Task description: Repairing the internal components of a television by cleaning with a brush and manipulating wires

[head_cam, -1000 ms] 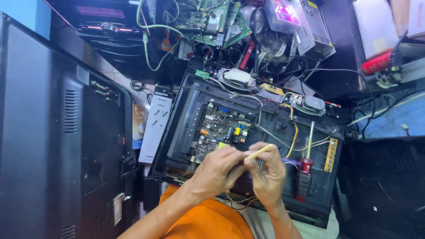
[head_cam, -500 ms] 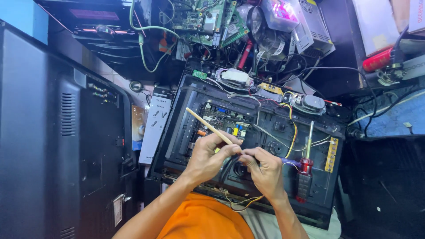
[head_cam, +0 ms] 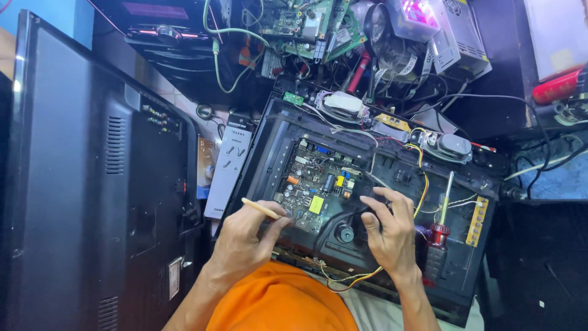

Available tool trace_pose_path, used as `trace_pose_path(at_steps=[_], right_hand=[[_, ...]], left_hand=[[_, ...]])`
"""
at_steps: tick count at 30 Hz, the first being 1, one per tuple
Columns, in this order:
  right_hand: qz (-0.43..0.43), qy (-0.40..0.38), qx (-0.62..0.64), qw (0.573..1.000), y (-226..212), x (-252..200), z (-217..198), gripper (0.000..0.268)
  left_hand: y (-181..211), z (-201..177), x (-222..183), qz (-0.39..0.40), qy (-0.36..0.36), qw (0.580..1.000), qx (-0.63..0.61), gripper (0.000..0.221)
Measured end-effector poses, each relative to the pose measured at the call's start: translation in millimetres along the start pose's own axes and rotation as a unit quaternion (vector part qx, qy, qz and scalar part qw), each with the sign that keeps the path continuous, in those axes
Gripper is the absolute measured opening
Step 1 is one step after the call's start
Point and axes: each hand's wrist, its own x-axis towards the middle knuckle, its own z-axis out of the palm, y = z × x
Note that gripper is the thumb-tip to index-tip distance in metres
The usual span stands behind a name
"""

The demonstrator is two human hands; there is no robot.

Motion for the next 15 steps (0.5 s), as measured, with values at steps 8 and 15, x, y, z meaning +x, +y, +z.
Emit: trace_pose_path(at_steps=[8,15], right_hand=[[-0.011,0.012,-0.028,0.999,1,-1,2,0.029],[-0.034,0.021,-0.040,0.998,-2,0,2,0.022]], left_hand=[[-9,0,-8,0.063,-0.026,0.997,0.046,0.010],[0,0,-10,0.080,0.011,0.991,0.107,0.010]])
